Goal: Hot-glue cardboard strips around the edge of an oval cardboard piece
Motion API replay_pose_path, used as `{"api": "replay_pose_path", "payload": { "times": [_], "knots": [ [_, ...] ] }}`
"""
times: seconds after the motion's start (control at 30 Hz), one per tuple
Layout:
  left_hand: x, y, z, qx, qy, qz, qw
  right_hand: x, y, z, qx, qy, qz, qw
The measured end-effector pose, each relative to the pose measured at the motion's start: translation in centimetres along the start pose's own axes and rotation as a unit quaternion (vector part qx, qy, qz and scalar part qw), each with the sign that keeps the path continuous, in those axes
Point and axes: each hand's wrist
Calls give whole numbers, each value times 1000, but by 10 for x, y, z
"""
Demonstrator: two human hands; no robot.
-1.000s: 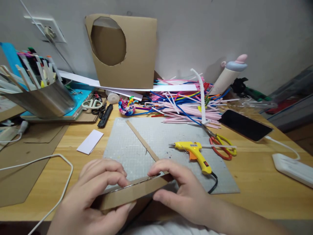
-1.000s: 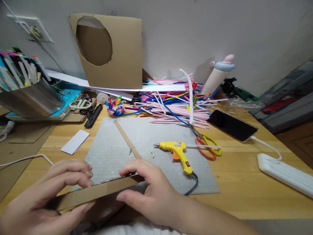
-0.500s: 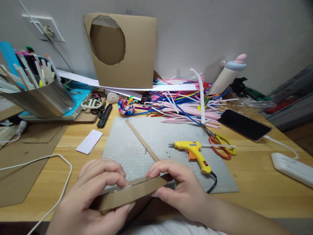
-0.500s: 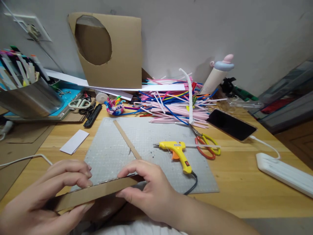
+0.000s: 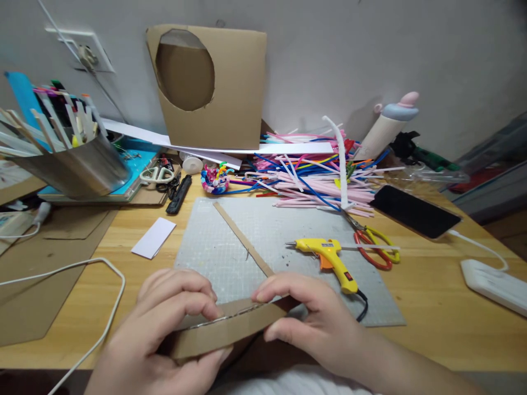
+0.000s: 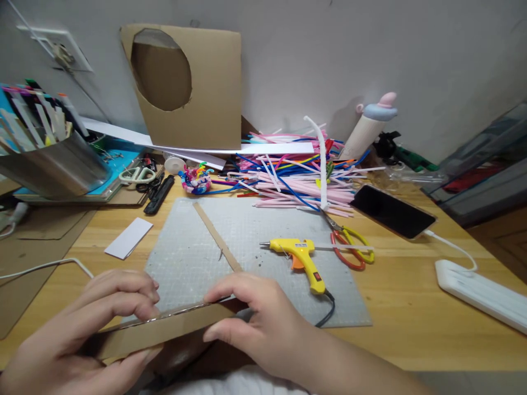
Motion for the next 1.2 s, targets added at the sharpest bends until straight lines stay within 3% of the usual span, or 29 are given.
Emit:
{"api": "replay_pose_path", "payload": {
  "times": [0.27,0.5,0.6,0.8,1.2],
  "knots": [
    [0,0,0,3,-2,-11,1000,-21,2,-6,-54,27,-91,994],
    [-1,3,-3,-1,12,1,1000,-27,-2,-6,-117,9,-44,992],
    [-4,7,-2,18,22,18,999,-29,-4,-4,-121,12,-21,992],
    [-15,18,5,118,78,82,986,-22,-14,-1,-119,-16,-8,993],
    [-17,23,4,119,76,85,986,-18,-16,-1,-119,-19,7,993]
  ]
}}
Point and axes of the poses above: each hand's wrist, its own z-axis towards the middle knuckle, its own x-axis out of the palm, y = z × x, and after that the axes turned 4 degrees about -y, right-handed
